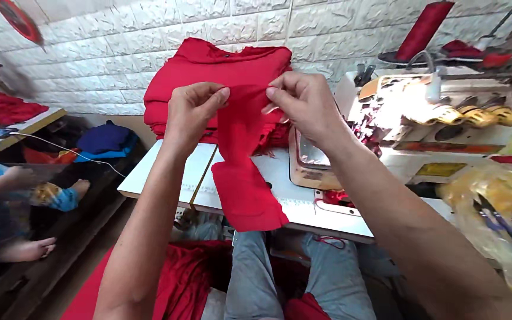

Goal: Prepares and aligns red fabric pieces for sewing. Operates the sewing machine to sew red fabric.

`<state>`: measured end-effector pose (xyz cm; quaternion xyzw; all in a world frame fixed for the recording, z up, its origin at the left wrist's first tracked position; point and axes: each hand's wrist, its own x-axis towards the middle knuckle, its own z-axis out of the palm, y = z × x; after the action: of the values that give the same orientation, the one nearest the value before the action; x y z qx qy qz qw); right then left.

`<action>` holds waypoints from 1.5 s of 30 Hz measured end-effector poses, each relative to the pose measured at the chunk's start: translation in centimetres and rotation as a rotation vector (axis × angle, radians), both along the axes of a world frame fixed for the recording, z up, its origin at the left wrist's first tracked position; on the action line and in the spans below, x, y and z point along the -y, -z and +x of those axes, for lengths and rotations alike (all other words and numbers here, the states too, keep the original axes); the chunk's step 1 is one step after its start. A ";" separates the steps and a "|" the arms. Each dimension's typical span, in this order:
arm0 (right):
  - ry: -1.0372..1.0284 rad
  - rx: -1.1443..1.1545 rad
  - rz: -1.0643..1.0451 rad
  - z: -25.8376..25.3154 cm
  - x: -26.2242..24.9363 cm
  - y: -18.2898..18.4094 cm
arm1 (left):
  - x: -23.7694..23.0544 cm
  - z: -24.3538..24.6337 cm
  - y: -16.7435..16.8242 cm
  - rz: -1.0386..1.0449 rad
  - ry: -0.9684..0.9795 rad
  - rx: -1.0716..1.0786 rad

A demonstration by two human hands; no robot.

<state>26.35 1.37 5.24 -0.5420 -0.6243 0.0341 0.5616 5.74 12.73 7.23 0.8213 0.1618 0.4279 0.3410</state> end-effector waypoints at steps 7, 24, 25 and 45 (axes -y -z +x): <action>-0.092 0.112 -0.100 -3.3 8.1 5.7 | 6.9 -6.6 4.5 0.069 -0.048 -0.151; 0.173 0.312 -0.125 -3.9 6.9 12.8 | 6.2 -5.3 13.3 -0.037 -0.245 -0.250; 0.232 0.352 -0.136 -3.8 5.8 12.8 | 5.0 -4.5 13.4 0.017 -0.274 -0.299; -0.159 -0.050 -0.407 -4.3 1.0 11.6 | 3.8 -2.5 13.9 -0.242 -0.056 -0.296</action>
<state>22.06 0.40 -6.38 -0.5920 -0.6314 0.2169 0.4514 3.22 8.88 -6.65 0.8234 0.2832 0.2894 0.3976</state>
